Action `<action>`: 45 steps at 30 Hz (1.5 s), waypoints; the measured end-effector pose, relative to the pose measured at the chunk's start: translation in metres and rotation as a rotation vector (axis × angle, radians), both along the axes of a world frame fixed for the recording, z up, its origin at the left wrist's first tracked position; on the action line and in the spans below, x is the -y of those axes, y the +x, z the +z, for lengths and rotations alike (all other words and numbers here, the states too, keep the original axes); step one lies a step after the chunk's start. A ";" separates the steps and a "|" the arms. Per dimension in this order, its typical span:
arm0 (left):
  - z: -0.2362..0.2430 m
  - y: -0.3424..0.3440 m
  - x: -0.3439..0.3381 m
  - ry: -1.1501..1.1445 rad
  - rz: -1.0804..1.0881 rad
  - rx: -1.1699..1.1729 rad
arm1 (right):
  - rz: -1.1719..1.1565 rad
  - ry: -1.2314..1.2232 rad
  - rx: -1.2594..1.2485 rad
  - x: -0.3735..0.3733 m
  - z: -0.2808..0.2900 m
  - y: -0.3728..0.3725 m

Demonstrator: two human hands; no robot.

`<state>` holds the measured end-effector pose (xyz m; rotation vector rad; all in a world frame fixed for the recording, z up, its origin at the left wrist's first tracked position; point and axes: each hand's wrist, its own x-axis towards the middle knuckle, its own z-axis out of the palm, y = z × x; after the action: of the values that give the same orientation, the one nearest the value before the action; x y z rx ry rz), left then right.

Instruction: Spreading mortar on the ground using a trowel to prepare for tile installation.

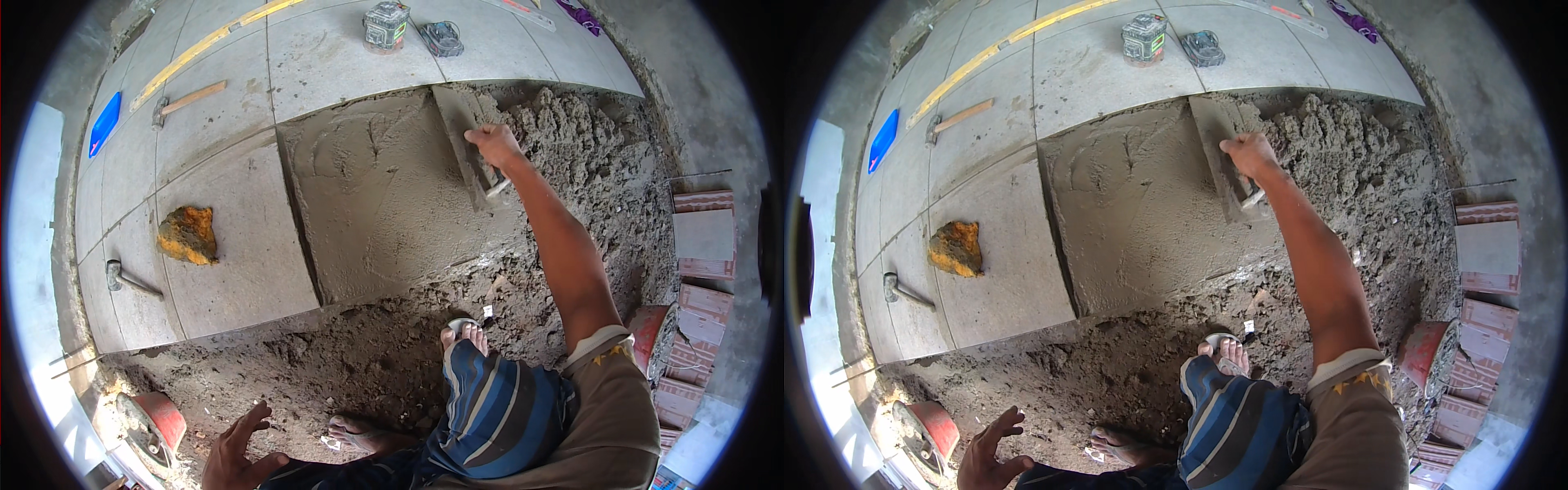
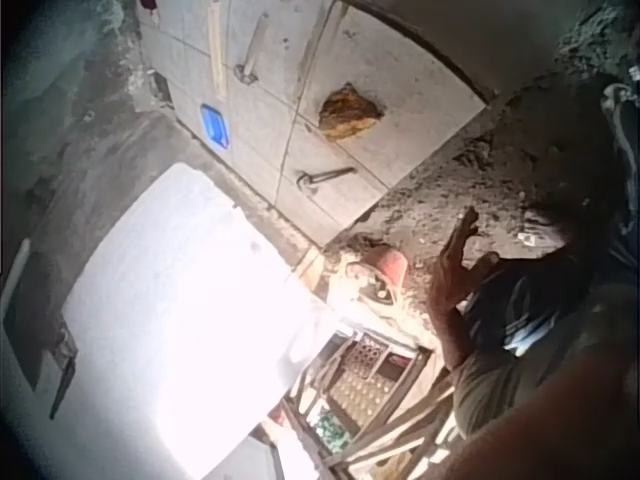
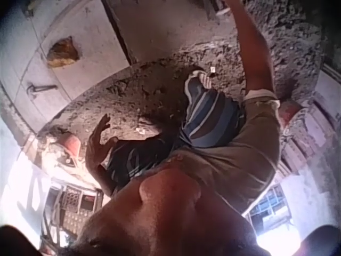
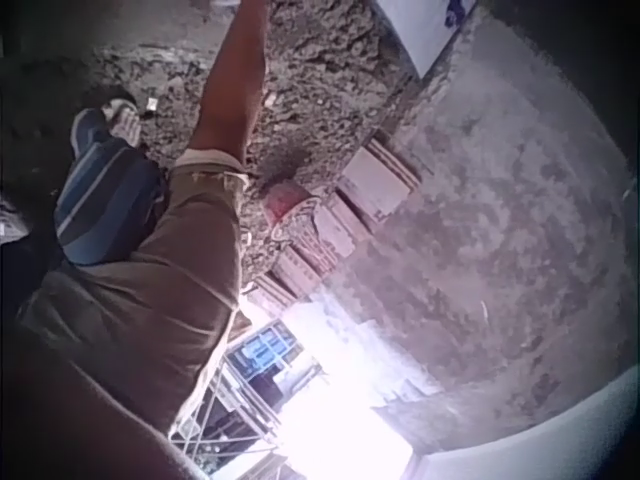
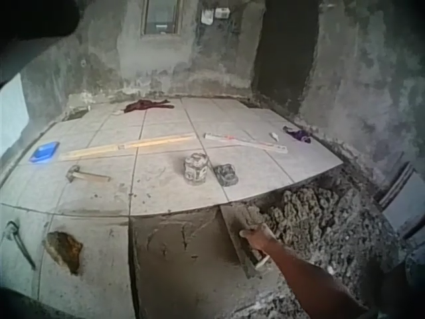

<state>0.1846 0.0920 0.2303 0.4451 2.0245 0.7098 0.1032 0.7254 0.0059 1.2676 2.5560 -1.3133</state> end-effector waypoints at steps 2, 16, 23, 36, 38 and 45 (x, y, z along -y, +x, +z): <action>0.003 0.002 0.000 -0.011 -0.003 -0.009 | -0.022 -0.085 -0.039 -0.009 -0.001 -0.005; 0.016 0.012 -0.005 -0.036 0.028 -0.077 | 0.324 0.260 0.030 0.118 0.006 -0.008; 0.013 0.012 0.001 -0.024 0.024 -0.057 | 0.244 0.420 0.286 0.066 0.026 -0.026; 0.007 0.007 0.006 -0.033 0.039 -0.020 | 0.338 0.258 0.208 -0.008 0.027 -0.013; 0.010 0.008 0.003 -0.034 0.042 -0.026 | 0.246 0.122 0.113 -0.005 0.027 -0.006; 0.010 0.006 0.007 -0.036 0.073 0.000 | 0.165 0.143 -0.041 0.047 0.004 -0.026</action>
<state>0.1901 0.0851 0.2403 0.3519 2.0594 0.7167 0.0776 0.6784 0.0100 1.0306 2.7580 -1.1563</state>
